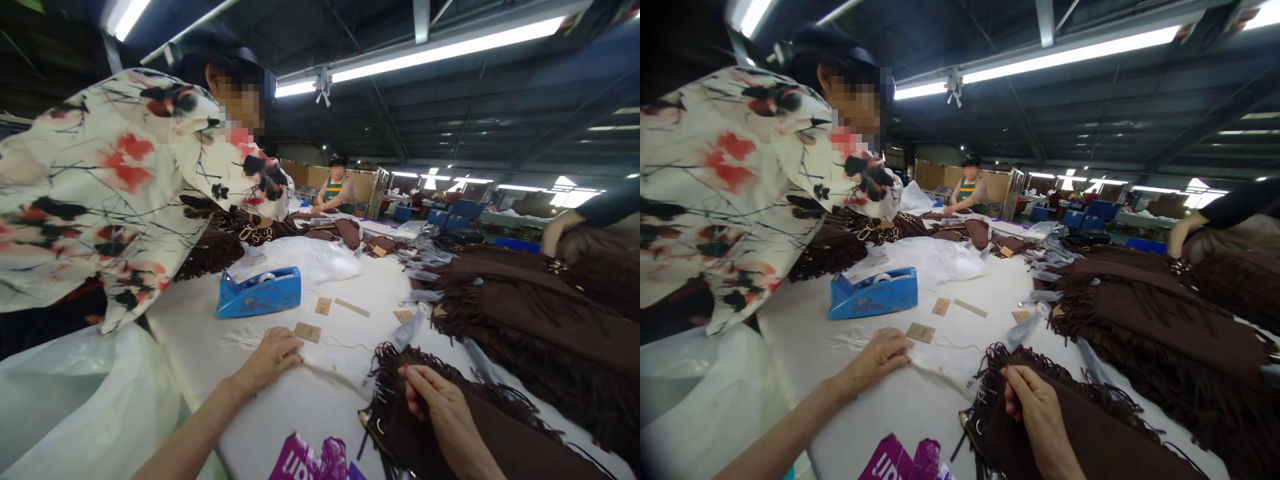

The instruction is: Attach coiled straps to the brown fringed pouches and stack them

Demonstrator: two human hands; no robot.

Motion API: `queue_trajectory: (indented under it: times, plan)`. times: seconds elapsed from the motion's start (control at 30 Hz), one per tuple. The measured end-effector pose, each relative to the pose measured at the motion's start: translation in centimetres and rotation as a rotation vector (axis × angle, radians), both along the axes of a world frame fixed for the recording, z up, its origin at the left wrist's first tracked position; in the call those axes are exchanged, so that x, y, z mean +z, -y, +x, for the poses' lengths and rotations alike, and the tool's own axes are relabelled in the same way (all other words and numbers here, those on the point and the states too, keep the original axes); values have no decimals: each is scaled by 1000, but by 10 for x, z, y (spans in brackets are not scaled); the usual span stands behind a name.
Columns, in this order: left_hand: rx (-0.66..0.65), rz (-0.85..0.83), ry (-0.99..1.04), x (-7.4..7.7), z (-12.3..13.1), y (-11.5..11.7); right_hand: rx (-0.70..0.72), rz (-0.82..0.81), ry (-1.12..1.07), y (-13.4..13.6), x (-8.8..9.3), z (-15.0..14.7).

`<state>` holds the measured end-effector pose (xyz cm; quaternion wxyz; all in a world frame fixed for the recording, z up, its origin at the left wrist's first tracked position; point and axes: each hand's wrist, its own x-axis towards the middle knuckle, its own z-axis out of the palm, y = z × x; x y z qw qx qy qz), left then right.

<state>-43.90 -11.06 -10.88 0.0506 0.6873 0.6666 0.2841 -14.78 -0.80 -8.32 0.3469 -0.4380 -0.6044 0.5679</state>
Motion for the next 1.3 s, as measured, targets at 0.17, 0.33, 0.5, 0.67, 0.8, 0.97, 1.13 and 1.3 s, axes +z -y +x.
queue_trajectory:
  times: [0.17, 0.33, 0.5, 0.67, 0.8, 0.97, 1.13, 1.3]
  plan:
    - [161, 175, 303, 10, -10, 20, 89, 120, 215, -5, 0, 3]
    - [331, 326, 157, -3, -23, 36, -8, 810, 448, -6, 1, -4]
    - [465, 519, -160, -19, -22, 40, 50, 1387, 480, 16, 15, -46]
    - [178, 377, -422, -8, 0, 38, 122, 1463, 517, 27, 40, -96]
    - [-35, 75, -426, 3, 16, 37, 339, 991, 594, 21, 46, -140]
    - [-45, 21, -330, 3, 17, 36, 462, 455, 503, 6, 19, -201]
    - [-56, 51, -284, 3, 16, 35, 402, 126, 358, 1, -2, -245]
    - [-44, 58, -292, 5, 16, 34, 388, -38, 164, 4, 1, -258]
